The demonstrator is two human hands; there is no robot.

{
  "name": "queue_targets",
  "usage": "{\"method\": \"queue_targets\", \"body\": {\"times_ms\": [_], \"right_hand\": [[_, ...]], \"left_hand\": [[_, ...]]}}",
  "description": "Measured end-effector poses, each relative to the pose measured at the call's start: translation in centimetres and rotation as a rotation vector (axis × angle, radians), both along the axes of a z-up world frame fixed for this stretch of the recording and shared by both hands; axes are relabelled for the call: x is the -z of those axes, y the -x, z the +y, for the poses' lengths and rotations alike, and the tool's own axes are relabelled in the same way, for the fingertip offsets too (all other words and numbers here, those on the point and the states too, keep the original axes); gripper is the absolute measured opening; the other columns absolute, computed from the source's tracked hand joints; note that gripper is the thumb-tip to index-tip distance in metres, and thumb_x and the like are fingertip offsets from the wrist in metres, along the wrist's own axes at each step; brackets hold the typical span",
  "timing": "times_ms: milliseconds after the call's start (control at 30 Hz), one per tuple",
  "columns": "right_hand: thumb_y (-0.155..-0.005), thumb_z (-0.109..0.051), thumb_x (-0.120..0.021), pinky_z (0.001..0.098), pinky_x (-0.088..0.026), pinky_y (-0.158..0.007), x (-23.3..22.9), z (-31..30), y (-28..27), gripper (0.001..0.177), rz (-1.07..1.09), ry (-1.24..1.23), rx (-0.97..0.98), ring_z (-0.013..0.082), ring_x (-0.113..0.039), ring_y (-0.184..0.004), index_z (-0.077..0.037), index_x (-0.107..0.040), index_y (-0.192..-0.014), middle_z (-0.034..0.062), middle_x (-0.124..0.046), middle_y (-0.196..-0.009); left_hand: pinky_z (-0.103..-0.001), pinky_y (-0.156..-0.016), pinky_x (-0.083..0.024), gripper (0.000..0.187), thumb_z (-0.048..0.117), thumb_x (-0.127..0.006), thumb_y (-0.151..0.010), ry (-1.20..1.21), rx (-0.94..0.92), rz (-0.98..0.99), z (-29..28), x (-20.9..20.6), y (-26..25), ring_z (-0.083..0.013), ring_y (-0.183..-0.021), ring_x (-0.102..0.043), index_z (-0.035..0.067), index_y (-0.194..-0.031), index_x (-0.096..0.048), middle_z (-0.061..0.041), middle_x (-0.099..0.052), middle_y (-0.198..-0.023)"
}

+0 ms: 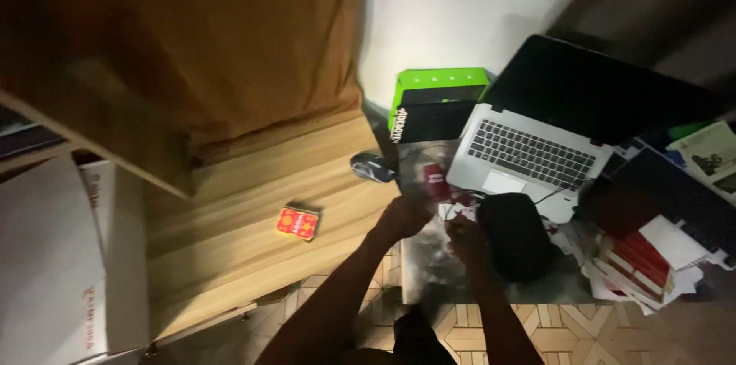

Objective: Organizing various items on a desk, including playing cards, electronics boxes, and a remote.

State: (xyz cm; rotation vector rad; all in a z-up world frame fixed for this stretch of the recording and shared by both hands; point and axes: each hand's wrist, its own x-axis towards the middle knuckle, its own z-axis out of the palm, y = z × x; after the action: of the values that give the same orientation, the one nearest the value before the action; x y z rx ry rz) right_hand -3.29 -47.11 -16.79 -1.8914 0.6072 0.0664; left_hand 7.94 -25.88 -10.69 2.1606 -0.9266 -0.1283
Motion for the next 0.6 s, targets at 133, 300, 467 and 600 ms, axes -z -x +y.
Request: {"method": "queue_targets", "body": {"times_ms": [133, 300, 467, 600], "right_hand": [[-0.091, -0.025, -0.074, 0.0448, -0.049, -0.065, 1.7, -5.8, 0.6, 0.026, -0.194, 0.369, -0.105, 0.0323, -0.063, -0.072, -0.004, -0.071, -0.106, 0.0162, -0.064, -0.084], [-0.076, -0.025, -0.082, 0.0497, -0.051, -0.093, -3.2, -8.5, -1.6, 0.038, -0.144, 1.045, -0.535, 0.0383, -0.065, -0.103, -0.009, -0.069, -0.109, 0.0166, -0.07, -0.106], [-0.078, -0.025, -0.082, 0.0466, -0.052, -0.086, -0.4, -13.3, -2.9, 0.033, -0.144, 0.888, -0.549, 0.0349, -0.065, -0.096, -0.007, -0.07, -0.104, 0.0153, -0.07, -0.098], [-0.08, -0.025, -0.082, 0.0435, -0.052, -0.079, 1.8, -14.4, -4.6, 0.029, -0.137, 0.724, -0.531, 0.0315, -0.066, -0.088, -0.006, -0.072, -0.099, 0.0139, -0.071, -0.091]], "left_hand": [[-0.054, -0.075, -0.056, 0.037, 0.037, -0.075, -0.087, 0.015, -0.148, 0.249, -7.0, 5.5, 0.8, -0.0439, -0.088, -0.068, 0.002, -0.097, -0.068, -0.023, -0.069, -0.095], [-0.043, -0.088, -0.059, 0.034, 0.045, -0.073, -0.097, -0.069, -0.082, 0.237, -11.4, 7.2, 0.8, -0.0319, -0.096, -0.075, 0.012, -0.099, -0.078, -0.017, -0.079, -0.096], [-0.048, -0.083, -0.054, 0.042, 0.026, -0.068, -0.084, 0.194, -0.126, 0.214, -13.0, 6.3, 1.6, -0.0378, -0.099, -0.067, 0.01, -0.124, -0.068, -0.02, -0.071, -0.11], [-0.053, -0.084, -0.055, 0.028, 0.033, -0.074, -0.088, -0.136, -0.139, -0.179, -13.5, 18.0, 0.8, -0.0437, -0.1, -0.067, 0.01, -0.106, -0.073, -0.022, -0.072, -0.104]]}}
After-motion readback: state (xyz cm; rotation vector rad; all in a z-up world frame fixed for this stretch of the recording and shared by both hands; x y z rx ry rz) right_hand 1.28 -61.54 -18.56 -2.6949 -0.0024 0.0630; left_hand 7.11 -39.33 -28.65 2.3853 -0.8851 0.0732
